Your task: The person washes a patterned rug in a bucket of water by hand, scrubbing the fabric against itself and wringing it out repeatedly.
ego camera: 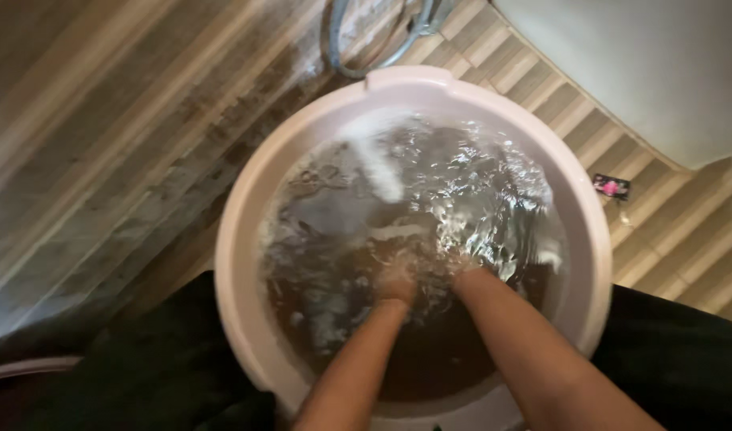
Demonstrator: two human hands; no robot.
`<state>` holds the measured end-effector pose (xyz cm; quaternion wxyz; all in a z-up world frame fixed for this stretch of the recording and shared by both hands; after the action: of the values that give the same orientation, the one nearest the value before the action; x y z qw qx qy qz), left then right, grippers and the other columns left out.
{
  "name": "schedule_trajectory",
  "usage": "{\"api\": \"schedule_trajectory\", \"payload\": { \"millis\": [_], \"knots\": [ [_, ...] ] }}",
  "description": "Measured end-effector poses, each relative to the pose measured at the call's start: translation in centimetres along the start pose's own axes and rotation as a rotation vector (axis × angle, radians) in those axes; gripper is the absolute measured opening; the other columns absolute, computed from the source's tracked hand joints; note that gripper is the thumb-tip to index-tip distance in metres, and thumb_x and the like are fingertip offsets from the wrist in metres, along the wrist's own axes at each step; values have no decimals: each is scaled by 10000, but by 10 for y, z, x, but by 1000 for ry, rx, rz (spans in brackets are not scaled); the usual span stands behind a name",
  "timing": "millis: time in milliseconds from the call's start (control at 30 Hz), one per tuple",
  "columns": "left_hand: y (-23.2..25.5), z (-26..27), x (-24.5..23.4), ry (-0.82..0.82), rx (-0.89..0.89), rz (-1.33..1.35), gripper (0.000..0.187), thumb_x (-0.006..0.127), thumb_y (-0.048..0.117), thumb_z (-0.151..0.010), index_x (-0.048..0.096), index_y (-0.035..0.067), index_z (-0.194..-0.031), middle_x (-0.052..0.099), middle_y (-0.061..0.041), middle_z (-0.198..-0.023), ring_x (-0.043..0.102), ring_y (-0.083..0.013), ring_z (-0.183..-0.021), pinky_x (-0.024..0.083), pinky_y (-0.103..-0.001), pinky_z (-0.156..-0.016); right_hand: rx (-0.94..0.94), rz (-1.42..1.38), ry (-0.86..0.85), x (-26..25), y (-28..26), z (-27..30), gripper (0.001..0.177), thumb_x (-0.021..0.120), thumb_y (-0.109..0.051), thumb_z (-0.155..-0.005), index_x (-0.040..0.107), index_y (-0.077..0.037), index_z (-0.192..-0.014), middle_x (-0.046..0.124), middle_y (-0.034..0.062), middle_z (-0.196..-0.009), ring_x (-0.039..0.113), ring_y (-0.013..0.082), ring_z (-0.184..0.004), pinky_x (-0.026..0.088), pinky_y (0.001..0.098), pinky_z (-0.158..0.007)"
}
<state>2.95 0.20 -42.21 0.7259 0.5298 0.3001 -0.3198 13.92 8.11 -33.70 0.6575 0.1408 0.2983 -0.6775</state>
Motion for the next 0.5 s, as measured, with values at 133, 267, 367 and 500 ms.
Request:
{"api": "schedule_trajectory", "payload": {
  "millis": [133, 267, 367, 500],
  "knots": [
    [3, 6, -23, -203, 98, -375, 415, 589, 211, -895, 660, 136, -1297, 559, -167, -1457, 541, -395, -1262, 442, -499, -993, 9, 0, 14, -15, 12, -4, 469, 588, -222, -963, 481, -338, -1405, 307, 49, -1453, 321, 366, -1318, 419, 578, -1054],
    [43, -2, -67, -465, 231, -493, 278, 499, 76, -1045, 734, 74, -1194, 703, -184, -1276, 660, -329, -1226, 526, -447, -1057, 18, -5, -18, -11, 13, 12, 434, 612, -238, -950, 533, -291, -1374, 406, 70, -1408, 410, 350, -1273, 445, 543, -1042],
    [68, 32, -156, 102, 348, -288, 200, 567, 99, -984, 709, 106, -1126, 711, -132, -1156, 644, -305, -1122, 496, -454, -1007, 27, 7, -52, -13, 17, 28, 414, 629, -250, -940, 572, -256, -1351, 480, 85, -1374, 478, 338, -1239, 464, 517, -1033],
    [85, 64, -248, 138, 144, -345, 151, 593, 158, -923, 709, 137, -1017, 726, -80, -1071, 646, -298, -1096, 454, -465, -944, 86, 76, -147, -13, 33, 69, 397, 653, -266, -927, 624, -209, -1320, 579, 106, -1329, 567, 322, -1193, 490, 482, -1021]
  ]
}}
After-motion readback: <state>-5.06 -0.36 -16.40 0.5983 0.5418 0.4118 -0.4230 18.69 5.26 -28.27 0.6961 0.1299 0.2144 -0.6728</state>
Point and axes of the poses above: each hand's wrist, its own z-axis away from the middle knuckle, its own x-axis out of the palm, y = z × x, the point moved 3 cm from there along -z, towards the middle knuckle
